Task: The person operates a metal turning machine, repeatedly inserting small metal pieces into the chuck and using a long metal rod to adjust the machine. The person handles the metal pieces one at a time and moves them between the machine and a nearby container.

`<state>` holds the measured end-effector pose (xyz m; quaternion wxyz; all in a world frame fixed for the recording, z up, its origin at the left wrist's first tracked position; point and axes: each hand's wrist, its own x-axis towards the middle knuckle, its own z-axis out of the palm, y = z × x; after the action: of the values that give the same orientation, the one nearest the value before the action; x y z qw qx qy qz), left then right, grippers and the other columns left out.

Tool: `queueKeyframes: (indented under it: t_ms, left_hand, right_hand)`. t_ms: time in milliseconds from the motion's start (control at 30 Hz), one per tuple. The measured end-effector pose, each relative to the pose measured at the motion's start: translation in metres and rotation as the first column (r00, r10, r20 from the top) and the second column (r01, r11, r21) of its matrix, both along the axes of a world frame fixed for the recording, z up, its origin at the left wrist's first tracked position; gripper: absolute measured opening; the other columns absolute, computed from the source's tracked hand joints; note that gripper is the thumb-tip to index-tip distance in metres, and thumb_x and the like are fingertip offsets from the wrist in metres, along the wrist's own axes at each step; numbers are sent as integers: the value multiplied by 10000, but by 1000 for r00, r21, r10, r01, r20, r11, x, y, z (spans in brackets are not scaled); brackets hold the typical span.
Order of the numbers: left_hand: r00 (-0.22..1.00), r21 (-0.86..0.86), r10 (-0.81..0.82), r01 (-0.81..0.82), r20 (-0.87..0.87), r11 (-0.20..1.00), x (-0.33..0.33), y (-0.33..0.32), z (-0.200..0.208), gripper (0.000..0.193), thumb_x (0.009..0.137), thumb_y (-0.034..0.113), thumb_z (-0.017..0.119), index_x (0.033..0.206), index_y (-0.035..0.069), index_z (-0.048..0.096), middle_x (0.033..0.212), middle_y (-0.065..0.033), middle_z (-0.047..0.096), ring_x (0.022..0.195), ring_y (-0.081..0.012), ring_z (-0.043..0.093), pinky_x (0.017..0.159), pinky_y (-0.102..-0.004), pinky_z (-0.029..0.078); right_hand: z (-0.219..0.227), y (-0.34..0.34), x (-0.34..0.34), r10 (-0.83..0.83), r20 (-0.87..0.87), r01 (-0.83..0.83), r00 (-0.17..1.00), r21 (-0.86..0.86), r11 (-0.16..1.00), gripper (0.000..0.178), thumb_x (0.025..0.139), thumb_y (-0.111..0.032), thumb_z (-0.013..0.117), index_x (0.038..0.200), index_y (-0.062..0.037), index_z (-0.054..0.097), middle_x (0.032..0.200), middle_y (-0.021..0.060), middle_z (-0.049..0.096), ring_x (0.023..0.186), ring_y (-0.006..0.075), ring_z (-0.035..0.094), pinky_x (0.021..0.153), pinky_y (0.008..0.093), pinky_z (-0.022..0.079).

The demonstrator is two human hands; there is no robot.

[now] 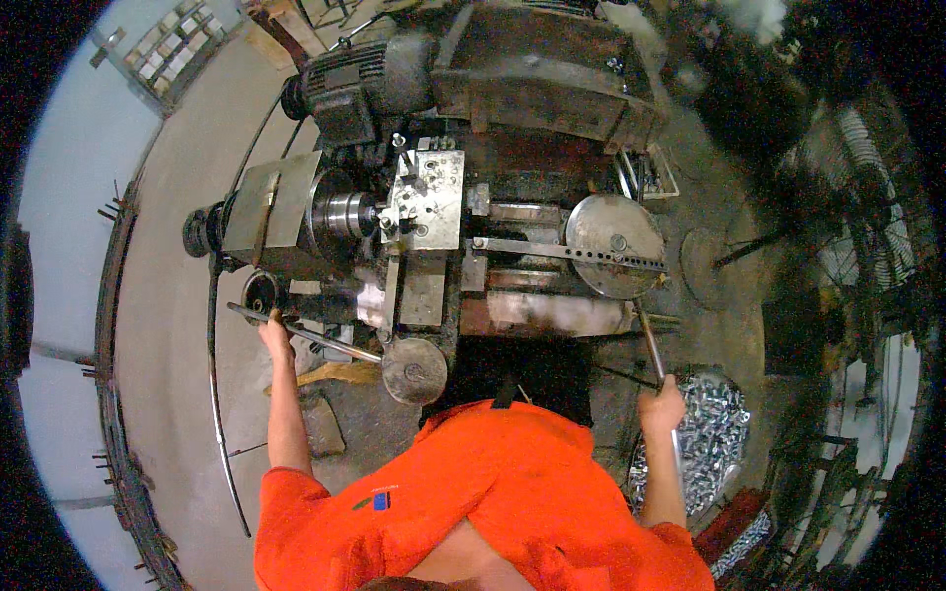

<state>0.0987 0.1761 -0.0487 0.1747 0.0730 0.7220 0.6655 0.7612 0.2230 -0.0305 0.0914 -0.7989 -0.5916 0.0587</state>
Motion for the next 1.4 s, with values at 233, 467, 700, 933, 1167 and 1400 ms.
queueKeyframes:
  t_ms: [233, 467, 700, 933, 1167, 1400]
  left_hand:
    - [998, 77, 16, -12, -53, 997, 3, 1, -5, 197, 797, 84, 507, 922, -68, 505, 704, -150, 577, 509, -241, 585, 439, -343, 503]
    - [999, -33, -26, 25, -42, 999, -5, -2, -4, 223, 799, 101, 521, 968, -43, 501, 734, -127, 574, 533, -228, 590, 441, -330, 507]
    - [997, -140, -49, 40, -60, 989, -8, -6, -1, 216, 796, 127, 543, 955, -10, 497, 683, -99, 549, 526, -224, 581, 425, -330, 480]
    - [997, -142, -72, 69, -14, 988, -12, 0, -20, 306, 802, 295, 605, 797, -1, 528, 605, -54, 489, 458, -166, 494, 415, -287, 441]
    - [990, -161, -128, 117, -61, 980, -55, -62, -81, 512, 823, 506, 540, 977, 22, 599, 861, -125, 633, 752, -258, 609, 699, -400, 489]
    - [362, -998, -932, -64, -16, -7, -21, -42, -111, 401, 824, 433, 515, 873, 51, 630, 842, -155, 647, 826, -318, 627, 714, -415, 504]
  right_hand:
    - [-7, -16, -21, -7, -136, 2, 991, -34, 999, 379, 601, -263, 578, 874, -6, 517, 675, 246, 569, 651, 449, 550, 594, 494, 434]
    - [-1, -17, -28, -30, -275, 16, 961, -52, 999, 386, 587, -284, 583, 857, -18, 507, 675, 241, 569, 663, 445, 545, 611, 495, 426]
    - [-24, 29, 54, 127, 194, -141, 973, 58, 988, 397, 633, -314, 621, 920, -50, 545, 676, 188, 591, 646, 360, 581, 589, 457, 461]
    - [-25, 184, 130, 97, 460, -128, 883, 38, 991, 572, 632, -262, 599, 1165, -69, 524, 914, 139, 592, 825, 306, 570, 726, 460, 445]
    - [-12, 143, 14, 216, 208, -284, 954, 399, 872, 768, 570, -168, 632, 1287, -18, 399, 1315, 173, 415, 1232, 349, 354, 1064, 436, 232]
    - [-46, 72, -24, 426, -77, -367, 902, 386, 847, 382, 565, -133, 618, 933, -29, 632, 1041, 153, 606, 952, 337, 542, 857, 393, 431]
